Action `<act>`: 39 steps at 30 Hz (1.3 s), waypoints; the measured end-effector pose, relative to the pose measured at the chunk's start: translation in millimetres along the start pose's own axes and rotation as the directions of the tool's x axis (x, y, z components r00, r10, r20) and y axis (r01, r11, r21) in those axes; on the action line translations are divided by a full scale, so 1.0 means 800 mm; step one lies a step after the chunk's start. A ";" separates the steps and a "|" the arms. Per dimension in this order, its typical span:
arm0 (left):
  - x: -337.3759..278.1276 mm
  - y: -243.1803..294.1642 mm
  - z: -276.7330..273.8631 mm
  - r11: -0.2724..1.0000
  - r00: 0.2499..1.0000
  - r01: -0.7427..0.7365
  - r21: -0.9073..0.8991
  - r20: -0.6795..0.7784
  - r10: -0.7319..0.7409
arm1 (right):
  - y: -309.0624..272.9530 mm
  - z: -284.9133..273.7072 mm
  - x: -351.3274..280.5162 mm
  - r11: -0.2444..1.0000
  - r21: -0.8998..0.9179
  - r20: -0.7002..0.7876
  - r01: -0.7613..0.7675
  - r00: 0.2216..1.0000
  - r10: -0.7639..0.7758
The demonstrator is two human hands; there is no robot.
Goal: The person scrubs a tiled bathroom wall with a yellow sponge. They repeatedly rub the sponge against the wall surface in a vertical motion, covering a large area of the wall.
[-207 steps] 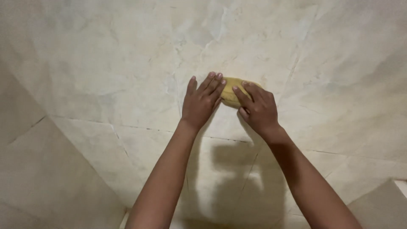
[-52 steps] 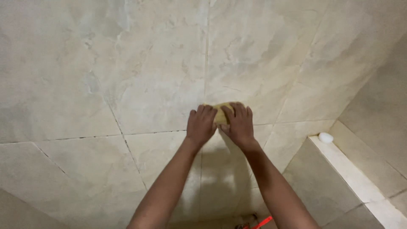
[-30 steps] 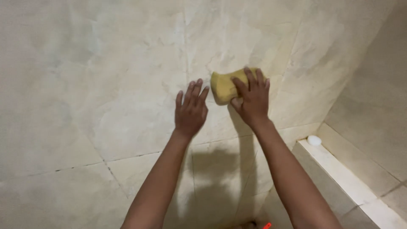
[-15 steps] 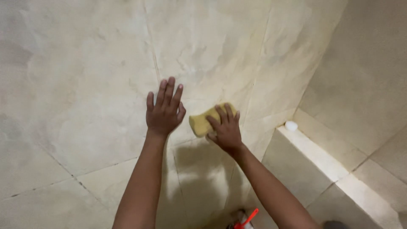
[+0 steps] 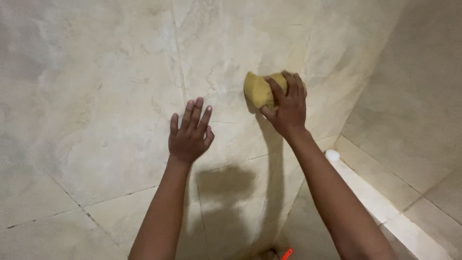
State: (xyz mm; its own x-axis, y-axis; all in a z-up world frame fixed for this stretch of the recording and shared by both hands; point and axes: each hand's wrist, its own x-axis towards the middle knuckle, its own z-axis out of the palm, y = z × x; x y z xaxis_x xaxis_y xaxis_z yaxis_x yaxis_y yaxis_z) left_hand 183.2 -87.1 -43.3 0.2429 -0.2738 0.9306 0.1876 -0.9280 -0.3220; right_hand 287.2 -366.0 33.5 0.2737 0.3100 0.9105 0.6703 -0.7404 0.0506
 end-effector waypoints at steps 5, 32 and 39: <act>-0.002 0.000 0.002 1.000 1.000 -0.006 0.006 0.010 0.006 | -0.001 0.045 -0.058 0.998 0.054 -0.026 -0.039 0.999 0.041; -0.002 0.001 -0.002 0.998 1.000 -0.021 0.061 0.021 0.020 | 0.017 -0.007 -0.023 0.967 0.125 0.026 -0.220 0.975 0.219; -0.005 0.000 0.003 0.999 1.000 -0.015 0.036 0.005 0.015 | 0.003 0.042 -0.062 0.962 0.108 -0.018 -0.252 0.967 0.255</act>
State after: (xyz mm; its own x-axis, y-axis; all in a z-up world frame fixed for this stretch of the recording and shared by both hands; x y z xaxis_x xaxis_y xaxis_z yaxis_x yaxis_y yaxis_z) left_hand 184.5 -85.4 -47.6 0.2509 -0.2865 0.9247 0.2181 -0.9139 -0.3423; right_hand 298.2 -362.9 -25.2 0.4235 0.0999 0.9004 0.6497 -0.7261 -0.2250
